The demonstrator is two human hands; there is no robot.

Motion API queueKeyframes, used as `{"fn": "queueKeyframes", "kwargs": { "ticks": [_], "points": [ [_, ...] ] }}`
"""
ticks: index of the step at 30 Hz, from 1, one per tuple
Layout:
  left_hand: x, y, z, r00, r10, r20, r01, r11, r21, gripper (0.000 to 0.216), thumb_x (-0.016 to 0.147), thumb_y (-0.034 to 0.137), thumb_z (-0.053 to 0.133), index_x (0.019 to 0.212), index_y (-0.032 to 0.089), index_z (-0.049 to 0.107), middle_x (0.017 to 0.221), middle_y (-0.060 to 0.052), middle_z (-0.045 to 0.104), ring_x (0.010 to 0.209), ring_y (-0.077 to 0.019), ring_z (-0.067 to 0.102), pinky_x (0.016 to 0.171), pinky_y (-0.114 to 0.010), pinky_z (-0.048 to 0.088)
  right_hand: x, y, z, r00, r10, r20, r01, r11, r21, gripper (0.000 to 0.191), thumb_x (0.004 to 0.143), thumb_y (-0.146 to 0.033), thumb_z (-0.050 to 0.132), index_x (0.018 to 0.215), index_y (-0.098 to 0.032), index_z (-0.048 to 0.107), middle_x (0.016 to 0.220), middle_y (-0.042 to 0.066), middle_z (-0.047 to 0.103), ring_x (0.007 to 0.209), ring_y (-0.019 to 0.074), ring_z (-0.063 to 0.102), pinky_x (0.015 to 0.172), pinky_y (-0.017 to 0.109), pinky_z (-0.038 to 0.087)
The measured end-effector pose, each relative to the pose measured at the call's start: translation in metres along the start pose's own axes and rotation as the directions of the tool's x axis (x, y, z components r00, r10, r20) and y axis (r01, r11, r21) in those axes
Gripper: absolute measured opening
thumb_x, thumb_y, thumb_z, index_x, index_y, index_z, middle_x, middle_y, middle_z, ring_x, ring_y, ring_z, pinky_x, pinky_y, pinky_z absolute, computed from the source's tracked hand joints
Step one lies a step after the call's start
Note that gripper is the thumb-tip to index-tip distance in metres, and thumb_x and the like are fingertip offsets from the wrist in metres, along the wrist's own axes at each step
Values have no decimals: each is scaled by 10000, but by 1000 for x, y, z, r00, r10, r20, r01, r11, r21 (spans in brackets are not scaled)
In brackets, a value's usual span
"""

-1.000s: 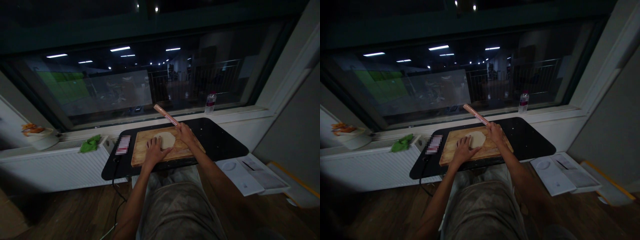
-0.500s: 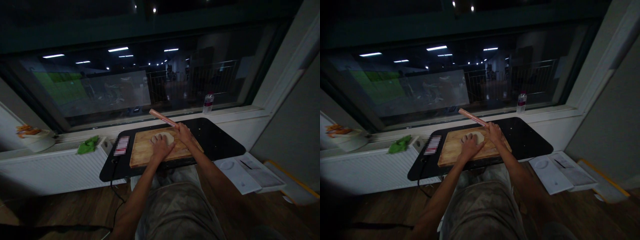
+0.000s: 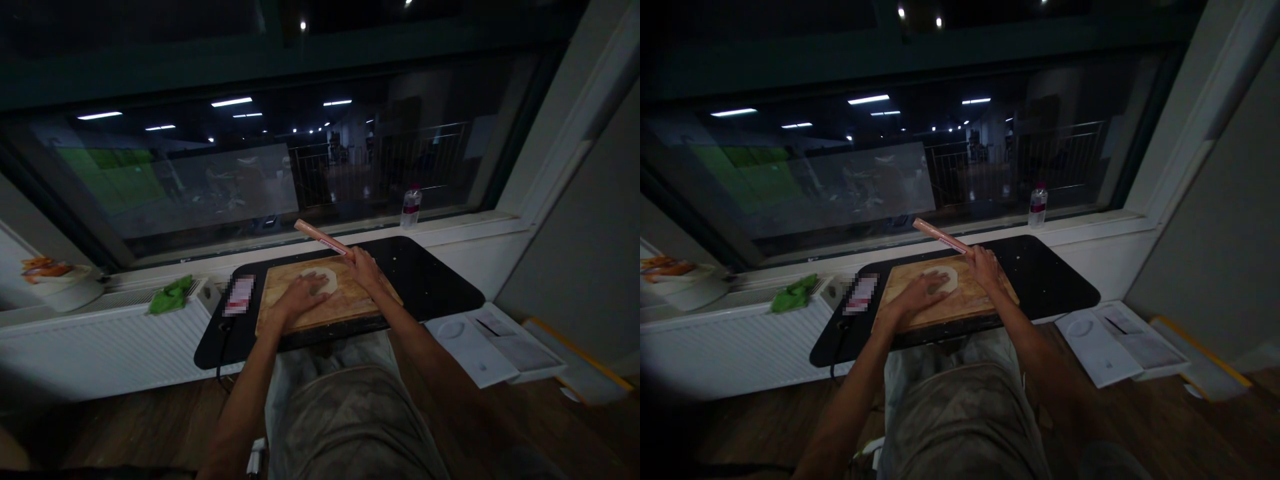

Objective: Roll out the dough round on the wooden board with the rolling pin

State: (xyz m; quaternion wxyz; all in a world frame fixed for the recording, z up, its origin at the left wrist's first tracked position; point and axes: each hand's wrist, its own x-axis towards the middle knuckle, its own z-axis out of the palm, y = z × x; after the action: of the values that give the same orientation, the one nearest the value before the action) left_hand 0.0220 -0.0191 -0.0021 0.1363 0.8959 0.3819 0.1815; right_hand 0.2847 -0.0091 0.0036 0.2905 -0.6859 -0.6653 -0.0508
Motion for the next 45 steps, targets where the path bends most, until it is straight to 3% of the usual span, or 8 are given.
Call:
{"fn": "queueKeyframes", "kwargs": {
  "ticks": [9, 17, 21, 23, 27, 29, 38, 45],
  "points": [
    [4, 7, 12, 914, -347, -208, 382, 910, 162, 748, 1045, 710, 606, 1543, 154, 650, 1606, -245, 642, 1546, -453, 540, 1313, -653, 354, 0, 1, 2, 999, -29, -16, 29, 1000, -5, 214, 1169, -345, 524, 1266, -212, 660, 1265, 121, 781, 1150, 281, 688, 905, 324, 427],
    [9, -1, 13, 992, -120, -49, 115, 989, -96, 656, 984, 576, 772, 1554, 264, 683, 1750, -106, 549, 1657, -321, 459, 1413, -495, 278, -5, -5, -10, 998, -56, 29, 56, 998, -31, 243, 1161, -361, 524, 1250, -217, 698, 1219, 119, 800, 1143, 277, 697, 918, 315, 443],
    [6, 0, 12, 976, -86, -202, 20, 951, -308, 411, 1011, 516, 758, 1303, 231, 804, 1489, -120, 760, 1415, -303, 683, 1299, -468, 468, -8, -11, -20, 991, -90, 102, 93, 995, -32, 241, 1106, -337, 602, 1247, -212, 751, 1245, 120, 820, 1175, 267, 715, 947, 295, 464],
    [4, 3, 10, 894, -217, -393, 92, 946, -312, 367, 1108, 502, 594, 1172, 210, 806, 1290, -136, 816, 1275, -309, 729, 1223, -492, 523, -8, -12, -23, 987, -97, 127, 99, 995, -10, 294, 1062, -314, 646, 1307, -220, 779, 1263, 106, 834, 1169, 255, 738, 941, 282, 478],
    [-1, 8, 0, 559, -439, -703, 404, 885, -231, 439, 1173, 452, 389, 1295, 204, 730, 1405, -181, 707, 1392, -365, 604, 1249, -559, 450, -8, -14, -25, 980, -116, 160, 112, 993, 38, 381, 1071, -349, 610, 1389, -284, 810, 1252, 59, 861, 1114, 227, 774, 915, 267, 499],
    [-2, 8, -4, 512, -495, -702, 477, 843, -247, 475, 1176, 446, 360, 1458, 195, 649, 1523, -198, 630, 1464, -378, 544, 1260, -555, 430, -8, -16, -26, 978, -124, 170, 120, 992, 34, 387, 1101, -400, 569, 1361, -287, 833, 1251, 62, 864, 1116, 230, 778, 927, 273, 504],
    [3, 6, 9, 794, -381, -474, 346, 924, -164, 378, 1134, 357, 429, 1195, 203, 769, 1284, -141, 801, 1288, -330, 696, 1199, -504, 492, -7, -17, -25, 988, 1, 154, 10, 997, -71, 367, 1111, -408, 534, 1270, -271, 835, 1221, 98, 857, 1179, 281, 769, 978, 318, 522],
    [-21, 16, 16, 890, -356, -283, 366, 930, -21, 715, 1057, 610, 649, 1648, 223, 544, 1629, -184, 637, 1538, -419, 539, 1286, -631, 390, -2, -9, -16, 986, 119, 112, -115, 992, -46, 379, 1123, -442, 536, 1311, -214, 774, 1263, 156, 822, 1179, 301, 771, 959, 333, 543]
  ]
}}
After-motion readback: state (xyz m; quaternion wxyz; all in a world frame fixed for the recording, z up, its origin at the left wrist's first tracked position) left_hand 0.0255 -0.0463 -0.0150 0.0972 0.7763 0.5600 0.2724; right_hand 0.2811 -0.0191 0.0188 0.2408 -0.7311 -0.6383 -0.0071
